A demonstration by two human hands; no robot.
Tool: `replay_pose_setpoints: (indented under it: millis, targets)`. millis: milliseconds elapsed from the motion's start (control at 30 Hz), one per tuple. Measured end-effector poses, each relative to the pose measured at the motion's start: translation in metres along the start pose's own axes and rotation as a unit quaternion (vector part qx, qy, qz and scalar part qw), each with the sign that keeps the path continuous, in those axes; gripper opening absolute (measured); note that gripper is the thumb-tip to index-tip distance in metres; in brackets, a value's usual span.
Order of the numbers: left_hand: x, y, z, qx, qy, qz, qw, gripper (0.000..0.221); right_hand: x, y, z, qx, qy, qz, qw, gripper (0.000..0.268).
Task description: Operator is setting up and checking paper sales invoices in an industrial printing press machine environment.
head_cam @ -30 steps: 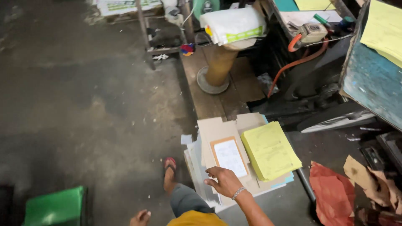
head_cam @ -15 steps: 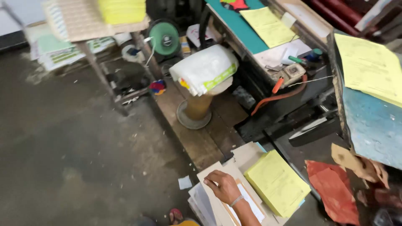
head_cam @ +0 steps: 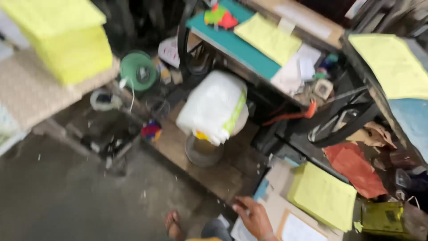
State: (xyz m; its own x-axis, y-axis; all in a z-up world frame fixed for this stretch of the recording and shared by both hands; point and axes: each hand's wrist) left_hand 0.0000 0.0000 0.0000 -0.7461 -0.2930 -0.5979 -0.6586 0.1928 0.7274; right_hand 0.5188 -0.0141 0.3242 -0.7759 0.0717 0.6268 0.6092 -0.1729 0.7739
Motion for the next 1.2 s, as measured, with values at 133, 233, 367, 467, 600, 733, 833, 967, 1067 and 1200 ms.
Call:
replay_pose_setpoints:
  millis: [133,233,367,467,600,733,833,967,1067,1200]
  targets:
    - [-0.089,0.086,0.101,0.048,-0.026,0.06,0.997,0.043,0.079,0.009,0.003,0.003,-0.153,0.038,0.987,0.037]
    - [-0.196,0.119,0.171,-0.03,-0.153,-0.09,0.984,0.042,0.083,0.008,0.033,-0.027,-0.171,0.05,0.984,0.034]
    - [-0.365,0.144,0.196,0.047,-0.179,-0.258,0.948,0.038,0.09,0.027,0.085,-0.071,-0.176,0.047,0.981,0.033]
    - [-0.478,0.157,0.209,0.065,-0.27,-0.278,0.92,0.037,0.086,0.048,0.142,-0.117,-0.163,0.039,0.979,0.03]
    - [-0.597,0.157,0.253,0.027,-0.416,-0.237,0.877,0.037,0.079,0.093,0.224,-0.171,-0.09,0.014,0.981,0.026]
    - [-0.724,0.174,0.293,0.01,-0.463,-0.256,0.848,0.037,0.059,0.139,0.298,-0.193,-0.046,0.006,0.98,0.022]
    - [-0.787,0.171,0.34,-0.018,-0.472,-0.23,0.851,0.036,0.049,0.174,0.346,-0.179,-0.054,0.015,0.982,0.021]
    - [-0.831,0.181,0.355,0.006,-0.425,-0.187,0.885,0.036,0.033,0.196,0.379,-0.123,-0.138,0.052,0.981,0.023]
    - [-0.858,0.189,0.377,0.002,-0.427,-0.16,0.89,0.036,0.014,0.194,0.408,-0.142,-0.189,0.063,0.97,0.023]
    - [-0.868,0.186,0.403,0.02,-0.439,-0.144,0.887,0.035,0.002,0.186,0.426,-0.206,-0.275,0.074,0.936,0.028]
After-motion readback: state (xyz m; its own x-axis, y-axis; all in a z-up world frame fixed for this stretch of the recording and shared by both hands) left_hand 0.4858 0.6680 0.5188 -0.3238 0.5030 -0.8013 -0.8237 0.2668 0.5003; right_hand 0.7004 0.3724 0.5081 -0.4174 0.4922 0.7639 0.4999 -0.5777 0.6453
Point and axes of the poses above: each hand's wrist, its own z-axis towards the middle knuckle, its own y-axis out of the back of the hand, x = y × z, and after that the axes turned 5 degrees about -z, right-handed
